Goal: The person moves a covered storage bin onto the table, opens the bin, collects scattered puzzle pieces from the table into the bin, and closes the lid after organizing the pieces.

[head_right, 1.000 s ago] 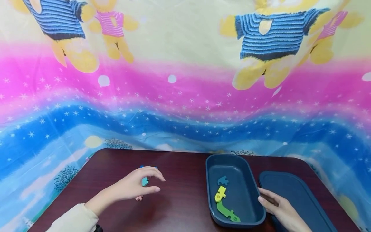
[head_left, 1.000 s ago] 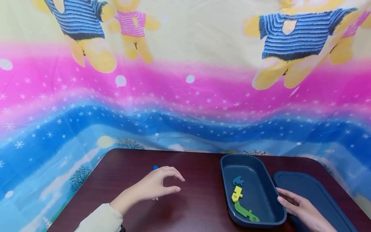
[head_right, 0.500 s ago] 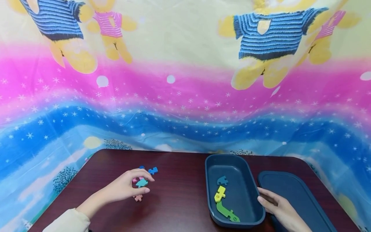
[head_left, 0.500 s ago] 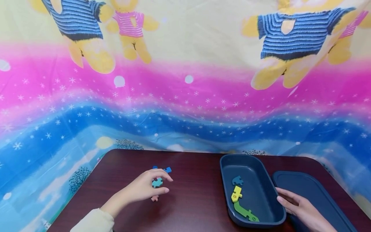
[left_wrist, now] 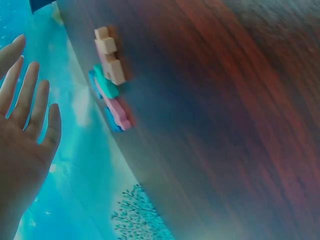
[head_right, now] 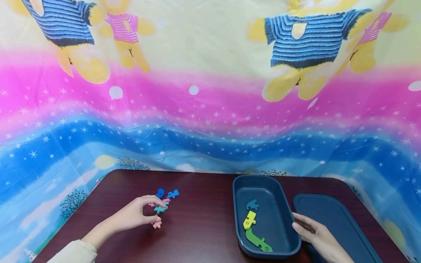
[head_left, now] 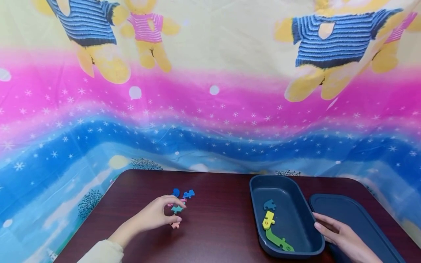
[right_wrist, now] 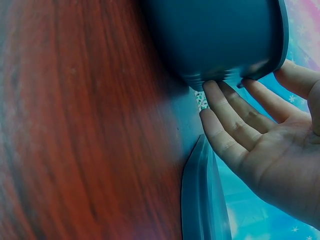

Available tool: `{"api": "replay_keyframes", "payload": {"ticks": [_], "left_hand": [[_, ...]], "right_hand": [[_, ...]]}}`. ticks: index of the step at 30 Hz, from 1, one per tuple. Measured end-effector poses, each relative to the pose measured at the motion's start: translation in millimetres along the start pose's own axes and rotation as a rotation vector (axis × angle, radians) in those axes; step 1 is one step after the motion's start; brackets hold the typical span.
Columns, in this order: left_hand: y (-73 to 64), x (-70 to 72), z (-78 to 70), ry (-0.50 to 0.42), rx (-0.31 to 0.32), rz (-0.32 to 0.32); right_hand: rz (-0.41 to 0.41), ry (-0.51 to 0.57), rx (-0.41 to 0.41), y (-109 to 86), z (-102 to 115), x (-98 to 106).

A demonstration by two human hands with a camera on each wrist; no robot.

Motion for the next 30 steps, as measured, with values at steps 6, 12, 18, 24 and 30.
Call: {"api": "replay_keyframes", "payload": {"ticks": [6,12,18,24,30], "left_hand": [[-3.1,0.6,15.0,0.002,0.036,0.033],[-4.3,0.0,27.9,-0.067,0.049,0.070],[-3.0,-2.3,39.3,-0.099,0.076,0.088],[-2.4,-5.2,47.5,-0.082,0.110,0.109],[-2.6,-6.9,50.3,-0.072,0.107,0.130]], "right_hand": [[0.000,0.008,-0.006,-0.2,0,0],[-0.001,0.006,-0.006,-0.1,0,0],[-0.001,0.004,0.003,-0.7,0,0],[-0.003,0.002,0.001,-0.1,1,0],[-0.004,0.003,0.000,-0.3,1,-1]]}}
Point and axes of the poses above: each hand's wrist, its own y-axis towards the middle knuckle, its own x-axis out of the back of the hand, z = x × y, the point moved 5 cm from there along y, towards the middle knuckle, and after that the axes turned 13 degrees about -y, right-handed, at the moved point
